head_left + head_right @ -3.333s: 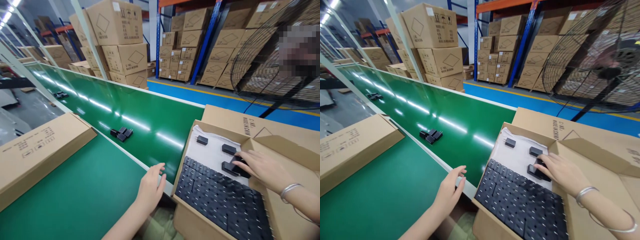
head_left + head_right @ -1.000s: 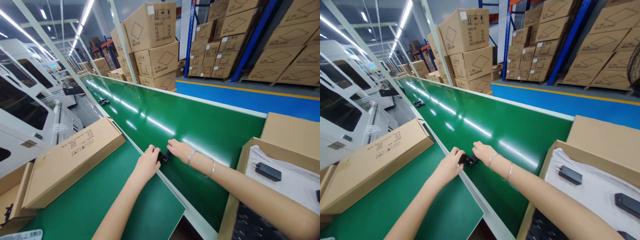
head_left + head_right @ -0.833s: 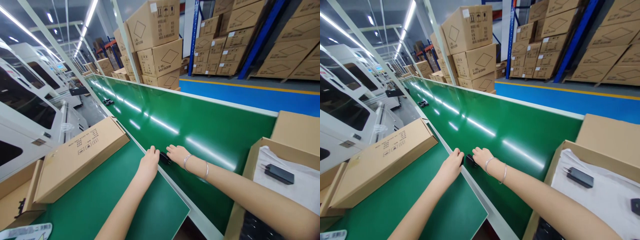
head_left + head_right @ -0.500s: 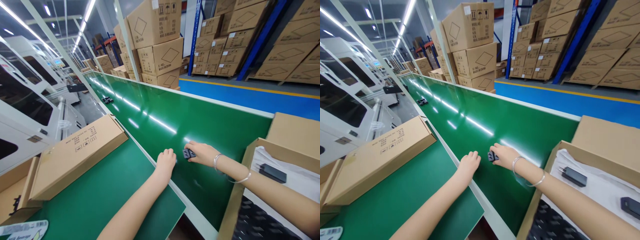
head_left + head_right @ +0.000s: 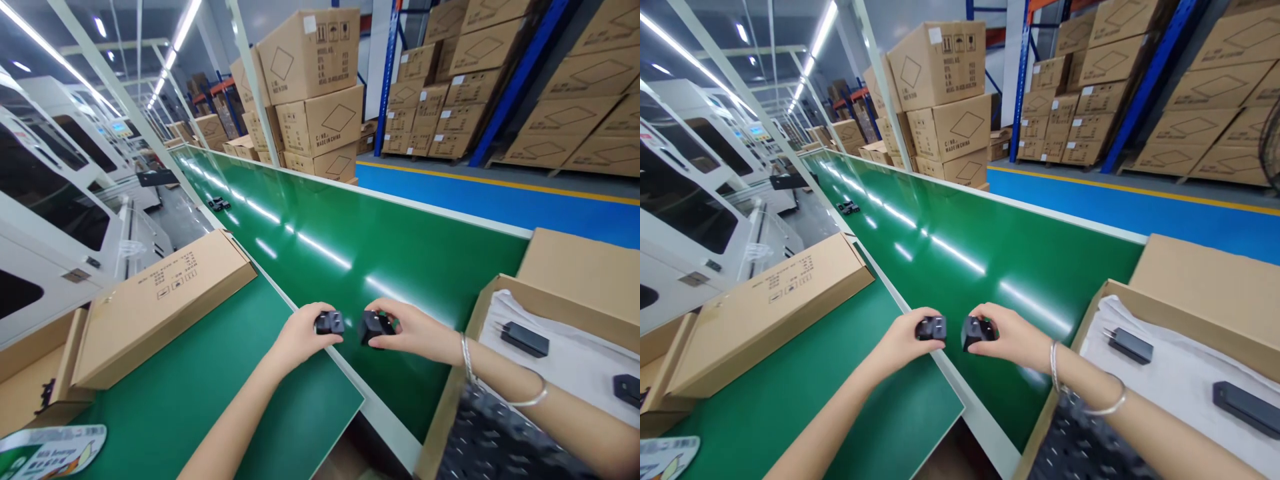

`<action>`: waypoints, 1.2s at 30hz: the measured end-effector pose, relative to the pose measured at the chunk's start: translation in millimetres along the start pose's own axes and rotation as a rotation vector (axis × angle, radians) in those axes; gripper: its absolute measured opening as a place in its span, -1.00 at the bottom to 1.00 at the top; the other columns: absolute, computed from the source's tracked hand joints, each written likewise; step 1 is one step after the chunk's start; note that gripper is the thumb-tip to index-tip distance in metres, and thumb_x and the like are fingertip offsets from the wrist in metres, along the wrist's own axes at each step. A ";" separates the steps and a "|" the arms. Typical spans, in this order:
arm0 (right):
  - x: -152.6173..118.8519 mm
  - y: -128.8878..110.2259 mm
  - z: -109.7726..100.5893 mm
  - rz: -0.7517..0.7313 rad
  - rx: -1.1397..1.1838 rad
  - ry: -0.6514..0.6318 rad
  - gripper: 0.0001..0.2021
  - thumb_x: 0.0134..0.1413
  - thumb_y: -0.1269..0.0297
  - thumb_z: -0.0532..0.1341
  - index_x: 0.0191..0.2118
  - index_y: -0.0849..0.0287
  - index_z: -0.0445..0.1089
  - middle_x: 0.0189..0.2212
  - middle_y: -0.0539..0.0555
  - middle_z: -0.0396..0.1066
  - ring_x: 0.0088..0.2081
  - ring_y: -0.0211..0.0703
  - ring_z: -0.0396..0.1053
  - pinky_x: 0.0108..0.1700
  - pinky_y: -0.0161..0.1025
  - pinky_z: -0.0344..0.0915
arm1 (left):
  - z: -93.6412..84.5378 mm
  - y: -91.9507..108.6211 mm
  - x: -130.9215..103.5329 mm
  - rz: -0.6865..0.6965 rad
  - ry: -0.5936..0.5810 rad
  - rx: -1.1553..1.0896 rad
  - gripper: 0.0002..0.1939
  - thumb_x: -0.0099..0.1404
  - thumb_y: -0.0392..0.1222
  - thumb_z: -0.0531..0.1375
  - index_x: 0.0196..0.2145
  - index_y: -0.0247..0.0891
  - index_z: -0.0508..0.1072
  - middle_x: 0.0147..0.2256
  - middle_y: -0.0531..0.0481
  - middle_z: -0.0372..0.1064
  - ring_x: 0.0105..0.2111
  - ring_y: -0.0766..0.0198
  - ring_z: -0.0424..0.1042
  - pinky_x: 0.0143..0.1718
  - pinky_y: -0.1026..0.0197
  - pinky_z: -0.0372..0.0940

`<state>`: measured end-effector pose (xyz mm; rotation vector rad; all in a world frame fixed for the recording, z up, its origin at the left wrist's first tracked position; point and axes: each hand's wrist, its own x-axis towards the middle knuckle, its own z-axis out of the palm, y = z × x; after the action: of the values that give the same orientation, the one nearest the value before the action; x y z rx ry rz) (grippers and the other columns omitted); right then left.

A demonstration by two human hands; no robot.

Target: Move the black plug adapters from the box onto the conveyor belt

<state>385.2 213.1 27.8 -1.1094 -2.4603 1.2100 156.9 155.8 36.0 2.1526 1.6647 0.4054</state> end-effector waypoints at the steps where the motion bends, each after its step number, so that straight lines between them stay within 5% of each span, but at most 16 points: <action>1: -2.5 -11.7 6.5 -0.022 0.049 0.000 -0.64 -0.02 0.09 0.23 -0.11 0.13 0.31 -0.20 0.03 0.35 -0.27 -0.22 0.29 -0.35 -0.32 0.22 | -5.1 -2.1 -17.4 -0.063 0.072 -0.181 -0.64 0.10 -0.14 0.30 -0.13 -0.19 0.40 -0.26 0.05 0.44 -0.27 0.24 0.41 -0.26 0.27 0.31; 4: -6.7 -45.0 32.4 -0.077 0.067 -0.021 -0.67 -0.12 0.24 0.29 -0.16 0.11 0.32 -0.24 -0.01 0.33 -0.30 -0.24 0.29 -0.35 -0.32 0.19 | -8.1 -6.2 -68.4 -0.200 0.190 -0.471 -0.66 0.04 -0.18 0.30 -0.18 -0.22 0.42 -0.27 0.04 0.45 -0.29 0.21 0.42 -0.22 0.22 0.30; 8: -6.8 -67.0 67.4 -0.123 -0.118 -0.069 -0.64 -0.17 0.35 0.30 -0.16 0.08 0.30 -0.22 -0.04 0.32 -0.27 -0.19 0.33 -0.29 -0.27 0.19 | 7.4 -8.5 -107.1 -0.240 0.207 -0.468 -0.64 -0.04 -0.24 0.34 -0.22 -0.18 0.43 -0.24 0.01 0.46 -0.22 0.15 0.41 -0.09 0.12 0.26; 14: -8.5 -60.6 84.9 -0.133 -0.273 -0.135 -0.64 -0.12 0.33 0.28 -0.11 0.07 0.29 -0.15 0.01 0.32 -0.17 -0.09 0.36 -0.20 -0.20 0.25 | 26.2 -12.9 -106.2 -0.197 0.226 -0.278 -0.60 -0.08 -0.30 0.39 -0.24 -0.16 0.43 -0.25 0.02 0.46 -0.20 0.10 0.37 0.04 -0.06 0.12; 24: -16.5 -58.4 76.4 -0.168 -0.334 -0.103 -0.69 -0.04 0.26 0.24 -0.12 0.09 0.30 -0.20 0.04 0.37 -0.17 -0.09 0.33 -0.18 -0.17 0.25 | 23.4 -7.3 -112.8 -0.216 0.146 -0.238 -0.52 -0.08 -0.21 0.42 -0.17 -0.13 0.40 -0.23 0.03 0.44 -0.20 0.08 0.35 -0.13 0.04 0.26; 27: -15.4 -63.1 79.0 -0.262 -0.417 -0.058 -0.56 -0.10 0.16 0.30 -0.06 0.13 0.29 -0.15 0.10 0.36 -0.13 -0.02 0.30 -0.15 -0.11 0.23 | 24.9 -6.1 -113.9 -0.222 0.099 -0.330 -0.43 -0.07 -0.27 0.39 -0.08 -0.13 0.33 -0.11 0.01 0.39 -0.11 0.10 0.36 -0.03 0.04 0.24; 31: -7.8 -78.0 88.2 -0.448 -0.566 -0.022 -0.53 0.06 0.00 0.17 0.01 0.21 0.26 -0.14 0.19 0.35 -0.18 -0.02 0.30 -0.25 -0.14 0.19 | 18.7 -13.5 -121.6 -0.200 0.037 -0.500 -0.22 -0.09 -0.34 0.33 0.10 -0.16 0.16 0.05 -0.09 0.26 -0.03 0.13 0.33 0.06 0.06 0.20; 36: 6.2 -93.3 102.6 -0.546 -0.788 -0.005 -0.44 0.14 -0.14 0.05 0.05 0.23 0.25 -0.33 0.18 0.36 -0.35 -0.07 0.31 -0.50 -0.26 -0.03 | 5.0 -34.3 -129.2 -0.263 0.035 -0.767 -0.51 0.00 -0.45 0.02 -0.07 -0.21 0.21 -0.10 -0.08 0.32 -0.26 0.31 0.42 -0.19 0.21 0.32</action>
<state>283.2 118.9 29.4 -0.4516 -3.0174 0.0735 97.0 37.8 16.6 1.3571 1.4505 0.8380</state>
